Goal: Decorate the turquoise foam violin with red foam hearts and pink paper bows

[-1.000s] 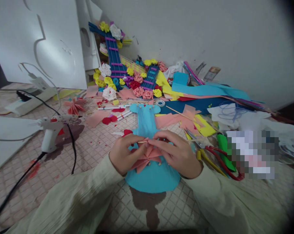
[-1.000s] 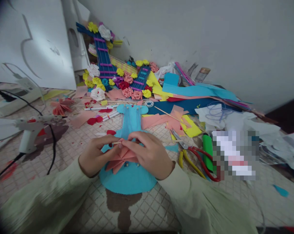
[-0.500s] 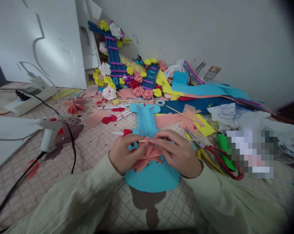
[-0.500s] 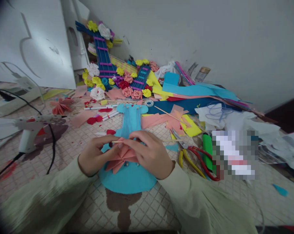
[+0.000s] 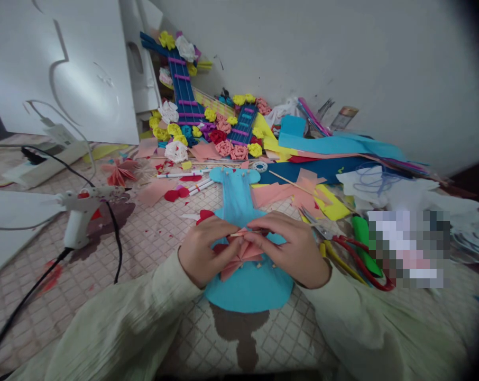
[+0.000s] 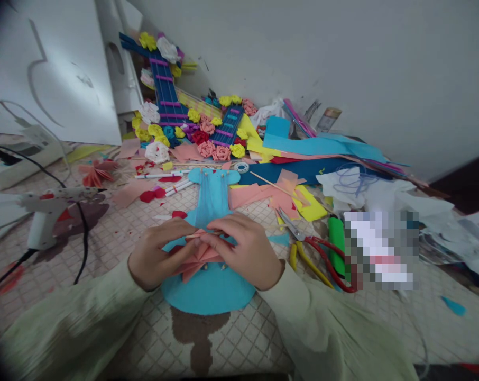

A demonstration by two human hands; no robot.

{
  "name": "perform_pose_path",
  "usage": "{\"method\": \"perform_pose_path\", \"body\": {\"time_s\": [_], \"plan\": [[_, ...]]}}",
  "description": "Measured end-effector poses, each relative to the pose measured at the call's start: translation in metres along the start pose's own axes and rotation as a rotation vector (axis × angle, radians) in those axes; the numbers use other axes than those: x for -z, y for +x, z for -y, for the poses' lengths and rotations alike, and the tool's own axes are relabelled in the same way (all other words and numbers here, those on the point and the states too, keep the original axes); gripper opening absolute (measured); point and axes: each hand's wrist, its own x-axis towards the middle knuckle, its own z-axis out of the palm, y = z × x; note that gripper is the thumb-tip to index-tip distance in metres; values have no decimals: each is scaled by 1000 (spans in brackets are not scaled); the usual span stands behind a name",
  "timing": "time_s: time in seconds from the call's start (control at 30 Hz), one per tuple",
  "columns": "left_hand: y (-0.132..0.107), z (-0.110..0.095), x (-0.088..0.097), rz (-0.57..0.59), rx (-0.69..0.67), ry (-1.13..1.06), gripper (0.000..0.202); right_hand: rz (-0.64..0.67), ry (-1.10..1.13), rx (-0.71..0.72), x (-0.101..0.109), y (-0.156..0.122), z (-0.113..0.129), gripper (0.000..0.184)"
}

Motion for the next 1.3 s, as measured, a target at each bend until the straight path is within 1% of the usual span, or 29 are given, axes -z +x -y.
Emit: {"method": "perform_pose_path", "body": {"time_s": [0.13, 0.23, 0.33, 0.47, 0.53, 0.63, 0.73, 0.9, 1.3], "plan": [[0, 2, -1, -9, -63, -12, 9, -8, -4, 12, 0, 1, 0, 8], [0, 2, 0, 21, -45, -19, 10, -5, -5, 12, -1, 1, 0, 8], [0, 0, 1, 64, 27, -51, 12, -14, -16, 12, 0, 1, 2, 8], [2, -1, 2, 88, 202, -131, 14, -34, -46, 33, 0, 1, 3, 7], [2, -2, 3, 103, 269, -175, 15, -33, -56, 40, 0, 1, 3, 7], [3, -4, 3, 145, 321, -209, 16, -28, -73, 55, -1, 1, 1, 8], [2, -7, 3, 155, 358, -201, 17, -14, -112, 86, -2, 0, -1, 9], [3, -8, 3, 166, 375, -196, 17, -12, -164, 124, -2, 0, -1, 11], [2, -8, 3, 188, 341, -127, 18, -37, -110, 90, -4, 0, 2, 9]]}}
